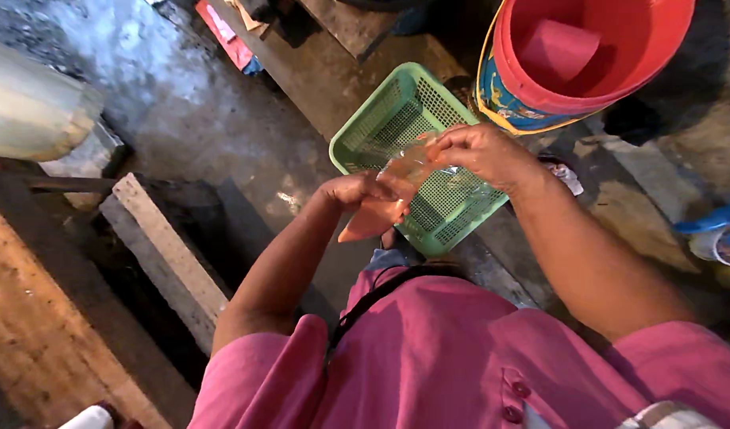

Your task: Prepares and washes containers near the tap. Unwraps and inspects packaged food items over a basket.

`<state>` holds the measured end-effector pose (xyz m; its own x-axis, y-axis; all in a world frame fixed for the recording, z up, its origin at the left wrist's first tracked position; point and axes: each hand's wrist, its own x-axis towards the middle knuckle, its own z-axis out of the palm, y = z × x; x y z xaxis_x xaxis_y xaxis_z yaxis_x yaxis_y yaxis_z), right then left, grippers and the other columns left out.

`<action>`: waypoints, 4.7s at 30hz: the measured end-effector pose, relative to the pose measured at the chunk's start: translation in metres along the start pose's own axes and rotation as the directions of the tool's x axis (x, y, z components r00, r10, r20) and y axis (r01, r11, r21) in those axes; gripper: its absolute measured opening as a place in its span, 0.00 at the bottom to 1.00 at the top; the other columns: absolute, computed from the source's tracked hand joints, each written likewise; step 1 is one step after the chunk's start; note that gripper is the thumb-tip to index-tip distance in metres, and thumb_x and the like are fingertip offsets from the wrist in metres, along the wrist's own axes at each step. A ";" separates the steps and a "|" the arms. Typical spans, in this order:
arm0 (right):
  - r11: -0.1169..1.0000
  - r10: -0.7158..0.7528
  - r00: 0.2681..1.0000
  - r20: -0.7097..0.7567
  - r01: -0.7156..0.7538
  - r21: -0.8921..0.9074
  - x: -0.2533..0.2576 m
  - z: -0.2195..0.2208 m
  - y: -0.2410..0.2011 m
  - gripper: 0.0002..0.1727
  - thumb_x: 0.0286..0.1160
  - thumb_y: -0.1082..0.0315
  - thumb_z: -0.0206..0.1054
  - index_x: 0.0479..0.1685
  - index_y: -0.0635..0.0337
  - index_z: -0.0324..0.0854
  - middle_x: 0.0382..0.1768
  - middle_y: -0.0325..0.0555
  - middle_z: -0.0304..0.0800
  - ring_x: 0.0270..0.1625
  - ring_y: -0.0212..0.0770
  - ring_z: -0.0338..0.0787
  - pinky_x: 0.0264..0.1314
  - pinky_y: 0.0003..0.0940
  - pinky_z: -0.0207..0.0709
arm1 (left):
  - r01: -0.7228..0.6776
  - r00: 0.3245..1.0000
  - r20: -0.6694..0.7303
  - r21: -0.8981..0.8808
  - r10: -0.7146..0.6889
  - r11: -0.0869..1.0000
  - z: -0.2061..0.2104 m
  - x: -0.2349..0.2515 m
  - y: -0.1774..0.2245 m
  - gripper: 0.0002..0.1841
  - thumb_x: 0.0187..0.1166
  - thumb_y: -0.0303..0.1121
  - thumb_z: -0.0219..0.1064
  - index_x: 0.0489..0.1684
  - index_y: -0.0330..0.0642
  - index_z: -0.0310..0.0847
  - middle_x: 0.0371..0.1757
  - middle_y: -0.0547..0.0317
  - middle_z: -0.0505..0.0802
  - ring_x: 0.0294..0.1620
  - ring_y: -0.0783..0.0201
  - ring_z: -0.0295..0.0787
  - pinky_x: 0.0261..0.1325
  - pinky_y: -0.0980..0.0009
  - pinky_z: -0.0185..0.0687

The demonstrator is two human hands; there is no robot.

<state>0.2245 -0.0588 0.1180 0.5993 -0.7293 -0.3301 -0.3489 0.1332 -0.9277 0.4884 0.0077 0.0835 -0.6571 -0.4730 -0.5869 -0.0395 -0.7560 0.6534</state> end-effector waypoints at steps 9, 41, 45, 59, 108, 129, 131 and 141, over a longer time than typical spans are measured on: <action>0.982 0.166 0.960 0.228 -0.181 0.046 0.002 -0.004 -0.003 0.26 0.92 0.48 0.52 0.52 0.61 0.88 0.46 0.41 0.94 0.49 0.34 0.91 0.53 0.39 0.85 | 0.040 0.999 0.007 0.217 -0.043 0.975 0.016 0.011 0.011 0.16 0.75 0.28 0.57 0.58 0.40 0.82 0.47 0.55 0.96 0.46 0.62 0.94 0.51 0.62 0.91; 0.618 0.256 0.904 -0.343 0.119 0.777 -0.048 0.069 -0.024 0.13 0.91 0.69 0.51 0.54 0.62 0.82 0.49 0.49 0.91 0.47 0.47 0.94 0.51 0.48 0.91 | -0.945 0.315 -0.598 -0.272 0.737 0.184 0.024 0.042 0.043 0.32 0.76 0.53 0.69 0.74 0.42 0.71 0.73 0.42 0.86 0.71 0.43 0.86 0.70 0.45 0.84; 0.655 0.212 0.919 -0.333 0.119 0.746 -0.058 0.059 -0.018 0.14 0.88 0.68 0.50 0.50 0.61 0.83 0.49 0.48 0.91 0.48 0.45 0.93 0.52 0.48 0.90 | -0.951 0.307 -0.578 -0.197 0.756 0.237 0.047 0.020 0.058 0.25 0.79 0.43 0.66 0.70 0.40 0.71 0.70 0.39 0.87 0.67 0.42 0.88 0.70 0.44 0.83; 0.285 -0.346 0.934 -0.088 0.194 0.939 -0.033 0.071 -0.014 0.15 0.81 0.60 0.61 0.58 0.57 0.84 0.63 0.58 0.90 0.64 0.56 0.91 0.64 0.55 0.86 | -0.909 0.203 -0.123 0.345 0.971 0.234 0.108 -0.059 0.138 0.34 0.72 0.50 0.75 0.70 0.35 0.73 0.66 0.44 0.88 0.63 0.50 0.88 0.68 0.50 0.85; 0.409 -0.007 0.968 -0.250 0.231 0.883 -0.083 0.054 -0.060 0.07 0.91 0.68 0.54 0.49 0.59 0.76 0.33 0.50 0.91 0.29 0.46 0.94 0.36 0.44 0.93 | -0.965 0.262 -0.435 -0.107 0.861 0.239 0.136 0.022 0.093 0.34 0.67 0.40 0.78 0.72 0.34 0.71 0.57 0.41 0.91 0.55 0.46 0.93 0.65 0.46 0.87; 0.874 -0.482 0.748 -0.456 0.448 -0.190 -0.085 0.054 -0.036 0.13 0.80 0.77 0.62 0.57 0.66 0.89 0.33 0.42 0.90 0.26 0.25 0.82 0.28 0.17 0.78 | -0.853 0.519 -0.690 -0.454 0.504 0.257 0.129 0.015 0.064 0.35 0.88 0.66 0.42 0.64 0.42 0.75 0.51 0.48 0.93 0.54 0.49 0.94 0.61 0.47 0.89; 0.717 -0.678 0.622 -0.392 0.442 -0.538 -0.080 0.052 -0.029 0.15 0.81 0.75 0.63 0.59 0.66 0.90 0.41 0.55 0.94 0.35 0.39 0.91 0.41 0.31 0.86 | -0.855 0.516 -0.707 -0.462 0.483 0.237 0.131 0.013 0.065 0.34 0.88 0.66 0.42 0.60 0.42 0.76 0.49 0.49 0.93 0.53 0.49 0.94 0.61 0.45 0.88; 0.452 -0.832 0.501 -0.238 0.363 -0.815 -0.053 0.062 -0.014 0.13 0.80 0.73 0.67 0.58 0.65 0.91 0.41 0.57 0.97 0.36 0.54 0.96 0.40 0.47 0.88 | -0.835 0.551 -0.757 -0.500 0.352 0.231 0.128 0.017 0.059 0.33 0.88 0.65 0.46 0.70 0.44 0.67 0.58 0.48 0.90 0.57 0.50 0.92 0.62 0.45 0.87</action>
<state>0.2418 0.0194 0.1374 0.4187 -0.6363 0.6480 -0.5276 -0.7512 -0.3967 0.3784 0.0133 0.1732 0.1939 -0.8690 -0.4552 0.9156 -0.0063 0.4020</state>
